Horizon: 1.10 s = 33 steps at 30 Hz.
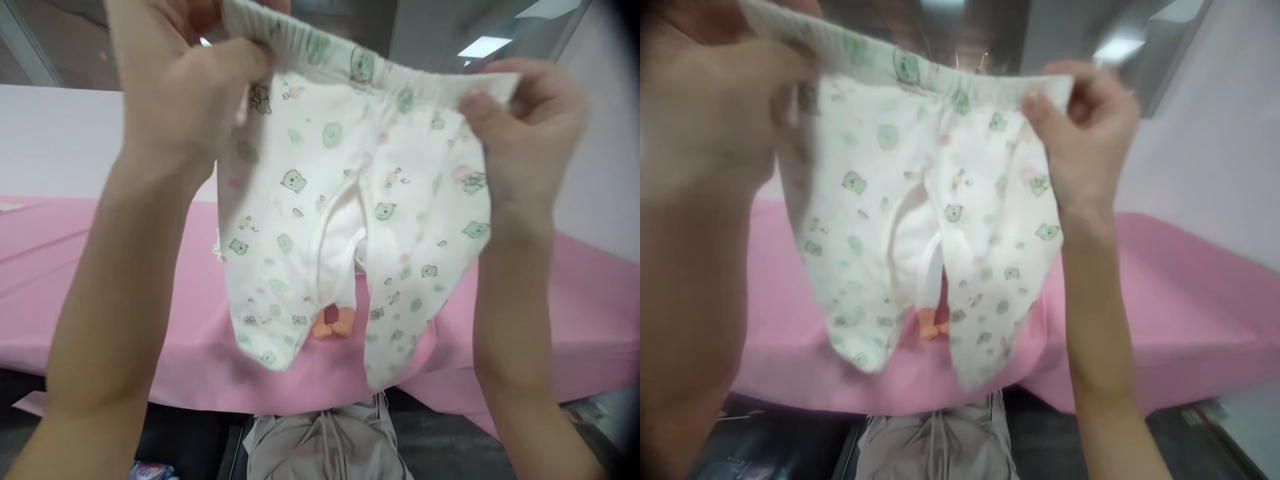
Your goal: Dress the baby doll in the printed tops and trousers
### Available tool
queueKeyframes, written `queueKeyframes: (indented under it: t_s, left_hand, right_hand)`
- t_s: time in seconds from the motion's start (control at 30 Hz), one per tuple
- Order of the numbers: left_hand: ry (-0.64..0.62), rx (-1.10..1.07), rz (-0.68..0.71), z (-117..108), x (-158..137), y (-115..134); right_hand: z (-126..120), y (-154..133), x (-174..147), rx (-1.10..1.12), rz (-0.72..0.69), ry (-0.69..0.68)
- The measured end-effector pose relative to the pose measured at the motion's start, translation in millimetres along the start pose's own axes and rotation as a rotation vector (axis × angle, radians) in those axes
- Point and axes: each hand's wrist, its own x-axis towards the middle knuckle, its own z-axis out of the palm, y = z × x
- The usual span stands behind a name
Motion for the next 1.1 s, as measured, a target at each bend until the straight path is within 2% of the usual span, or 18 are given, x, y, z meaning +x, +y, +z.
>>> queueKeyframes:
  t_s: [0.07, 0.13, 0.17, 0.2, 0.27, 0.3, 0.37, 0.43, 0.5, 0.6, 0.73, 0.83, 0.97, 1.03, 1.1]
  left_hand:
    - [-0.021, -0.008, 0.03, 17, -10, -25]
    - [-0.049, 0.045, -0.142, 42, -39, -56]
    - [-0.086, 0.124, -0.189, 57, -60, -72]
    - [-0.112, 0.218, -0.219, 73, -83, -89]
    - [-0.304, 0.336, -0.253, 104, -134, -120]
    - [-0.402, 0.347, -0.264, 118, -158, -134]
    - [-0.546, 0.287, -0.318, 142, -200, -155]
    - [-0.568, 0.19, -0.388, 158, -229, -167]
    - [-0.538, 0.117, -0.425, 166, -243, -172]
    - [-0.489, 0.123, -0.42, 166, -246, -170]
    - [-0.435, 0.18, -0.371, 160, -244, -162]
    - [-0.434, 0.099, -0.379, 159, -243, -155]
    - [-0.377, -0.101, -0.558, 158, -239, -145]
    - [-0.315, -0.161, -0.599, 156, -236, -141]
    - [-0.25, -0.196, -0.628, 155, -234, -139]
  right_hand:
    - [19, 34, 3, 0.038, 0.174, -0.06]
    - [42, 81, -11, 0.037, 0.401, -0.109]
    - [55, 105, -24, 0.011, 0.531, -0.151]
    - [67, 130, -41, -0.013, 0.593, -0.19]
    - [91, 174, -82, -0.135, 0.661, -0.294]
    - [101, 190, -103, -0.241, 0.67, -0.358]
    - [120, 212, -140, -0.267, 0.659, -0.418]
    - [134, 218, -166, -0.238, 0.602, -0.491]
    - [145, 215, -180, -0.247, 0.456, -0.564]
    - [154, 207, -186, -0.329, 0.214, -0.638]
    - [155, 201, -186, -0.403, 0.059, -0.677]
    - [151, 196, -185, -0.381, -0.024, -0.655]
    - [147, 182, -186, -0.206, -0.063, -0.632]
    - [149, 174, -189, -0.121, 0.01, -0.667]
    - [152, 167, -191, -0.074, 0.153, -0.736]
